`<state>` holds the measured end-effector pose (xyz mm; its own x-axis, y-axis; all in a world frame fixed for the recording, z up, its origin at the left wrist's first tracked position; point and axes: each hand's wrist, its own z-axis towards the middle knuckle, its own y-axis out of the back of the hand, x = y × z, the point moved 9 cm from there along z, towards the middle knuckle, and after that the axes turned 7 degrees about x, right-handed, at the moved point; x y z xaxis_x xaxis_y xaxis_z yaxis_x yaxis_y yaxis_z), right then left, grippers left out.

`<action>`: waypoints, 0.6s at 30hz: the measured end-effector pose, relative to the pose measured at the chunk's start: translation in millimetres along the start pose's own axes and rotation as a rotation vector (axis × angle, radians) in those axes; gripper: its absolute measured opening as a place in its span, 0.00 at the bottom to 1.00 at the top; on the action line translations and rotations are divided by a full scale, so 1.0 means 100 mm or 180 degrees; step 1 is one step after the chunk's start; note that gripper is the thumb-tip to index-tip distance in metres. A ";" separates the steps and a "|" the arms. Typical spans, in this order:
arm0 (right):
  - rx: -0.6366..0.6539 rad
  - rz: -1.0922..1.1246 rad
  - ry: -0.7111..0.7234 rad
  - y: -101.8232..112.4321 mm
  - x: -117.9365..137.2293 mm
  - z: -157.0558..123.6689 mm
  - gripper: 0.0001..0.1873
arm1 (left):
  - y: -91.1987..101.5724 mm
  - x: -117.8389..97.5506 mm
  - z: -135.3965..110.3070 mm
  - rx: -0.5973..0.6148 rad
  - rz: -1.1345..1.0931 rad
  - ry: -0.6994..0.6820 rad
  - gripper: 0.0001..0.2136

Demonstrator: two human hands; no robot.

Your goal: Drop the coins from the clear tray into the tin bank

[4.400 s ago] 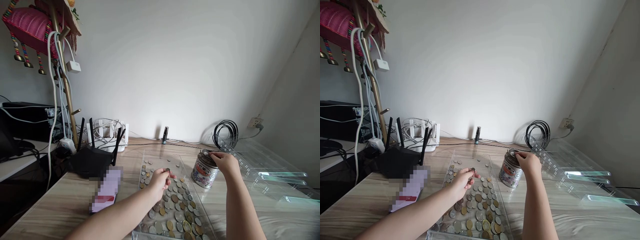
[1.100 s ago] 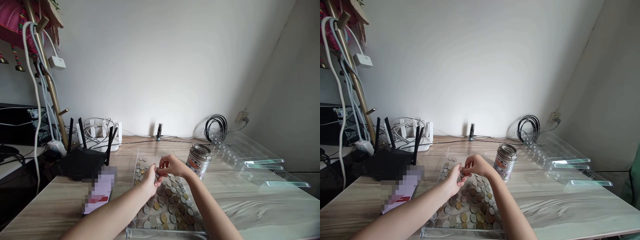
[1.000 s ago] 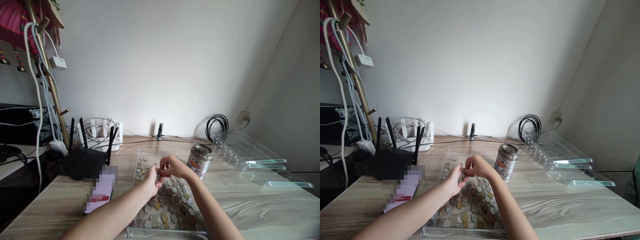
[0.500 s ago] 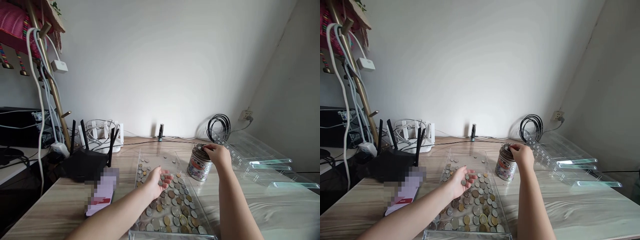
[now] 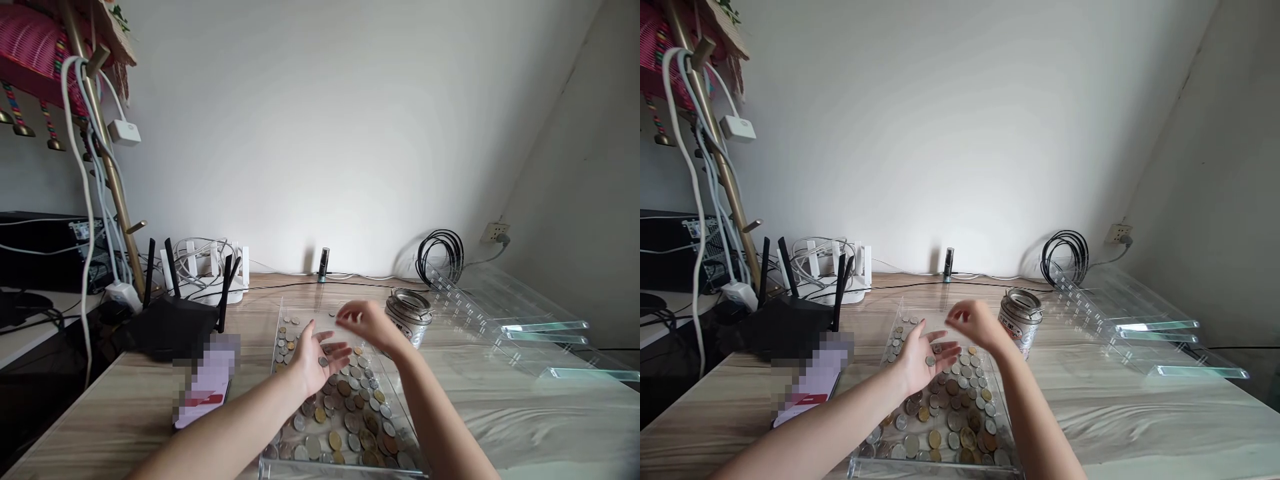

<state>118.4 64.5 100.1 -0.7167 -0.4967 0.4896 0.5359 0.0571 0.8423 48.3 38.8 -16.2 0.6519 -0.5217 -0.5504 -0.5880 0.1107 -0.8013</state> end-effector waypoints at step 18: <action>-0.1961 -0.1416 -0.1815 1.21 -0.91 -0.62 0.11 | -0.03 0.01 -0.04 -0.0045 0.0220 0.0089 0.21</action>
<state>275.9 63.0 143.5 -0.9343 0.1442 0.3259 0.1858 -0.5832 0.7908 49.0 35.0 -13.5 0.5960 -0.5366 -0.5973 -0.6379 0.1353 -0.7581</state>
